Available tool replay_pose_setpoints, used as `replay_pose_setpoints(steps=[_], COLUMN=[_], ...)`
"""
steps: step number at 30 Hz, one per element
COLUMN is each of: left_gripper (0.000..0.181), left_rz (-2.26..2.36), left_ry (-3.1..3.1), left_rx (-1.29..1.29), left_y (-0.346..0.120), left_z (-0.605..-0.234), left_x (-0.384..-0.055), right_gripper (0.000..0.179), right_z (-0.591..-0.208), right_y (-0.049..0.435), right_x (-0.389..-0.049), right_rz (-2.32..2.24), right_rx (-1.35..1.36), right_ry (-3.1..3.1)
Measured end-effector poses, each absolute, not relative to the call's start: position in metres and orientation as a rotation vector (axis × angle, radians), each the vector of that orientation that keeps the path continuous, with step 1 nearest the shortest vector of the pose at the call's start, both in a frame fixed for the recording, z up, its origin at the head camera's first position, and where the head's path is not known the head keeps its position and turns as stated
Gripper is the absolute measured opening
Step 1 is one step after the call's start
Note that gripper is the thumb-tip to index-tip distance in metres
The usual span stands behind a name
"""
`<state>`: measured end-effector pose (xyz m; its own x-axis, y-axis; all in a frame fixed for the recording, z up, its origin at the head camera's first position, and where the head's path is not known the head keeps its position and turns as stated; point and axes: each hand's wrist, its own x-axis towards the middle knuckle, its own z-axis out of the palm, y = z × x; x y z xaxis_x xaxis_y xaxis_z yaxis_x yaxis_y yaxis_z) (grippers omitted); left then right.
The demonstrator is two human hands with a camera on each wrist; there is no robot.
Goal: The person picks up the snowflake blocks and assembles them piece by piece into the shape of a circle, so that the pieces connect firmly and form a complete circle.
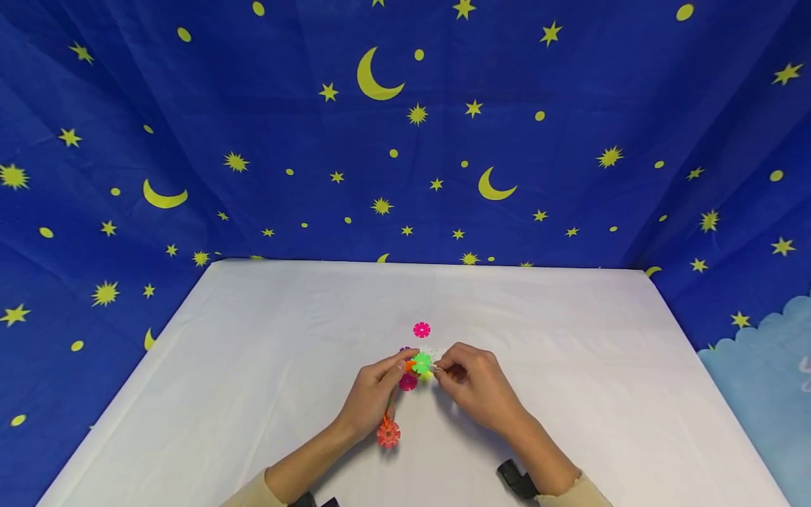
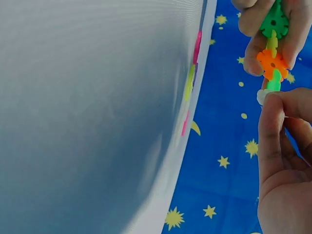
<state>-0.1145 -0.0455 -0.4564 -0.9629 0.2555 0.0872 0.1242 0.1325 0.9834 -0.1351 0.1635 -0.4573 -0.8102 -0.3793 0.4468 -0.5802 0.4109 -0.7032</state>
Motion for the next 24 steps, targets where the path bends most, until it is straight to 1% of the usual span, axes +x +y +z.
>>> replay_pose_setpoints(steps=[3, 7, 14, 17, 20, 24], left_gripper=[0.029, 0.029, 0.036, 0.038, 0.036, 0.032], left_rz=[1.944, 1.905, 1.848, 1.886, 1.932, 1.946], left_ry=[2.341, 2.413, 2.517, 2.495, 2.480, 2.490], left_rx=[0.427, 0.476, 0.509, 0.481, 0.459, 0.454], left_y=[-0.046, -0.045, -0.043, -0.042, -0.042, -0.043], left_z=[-0.443, -0.440, -0.480, -0.480, -0.481, -0.482], left_x=[-0.109, -0.108, -0.122, -0.121, -0.121, -0.121], right_gripper=[0.019, 0.018, 0.016, 0.016, 0.015, 0.008], right_z=[-0.457, -0.456, -0.456, -0.455, -0.453, -0.452], right_y=[0.163, 0.162, 0.162, 0.162, 0.164, 0.167], right_x=[-0.134, -0.134, -0.137, -0.137, -0.137, -0.135], right_rz=[1.367, 1.364, 1.339, 1.339, 1.375, 1.592], right_rx=[0.848, 0.841, 0.782, 0.766, 0.753, 0.663], right_ry=[-2.448, -2.473, -2.561, -2.595, -2.611, -2.666])
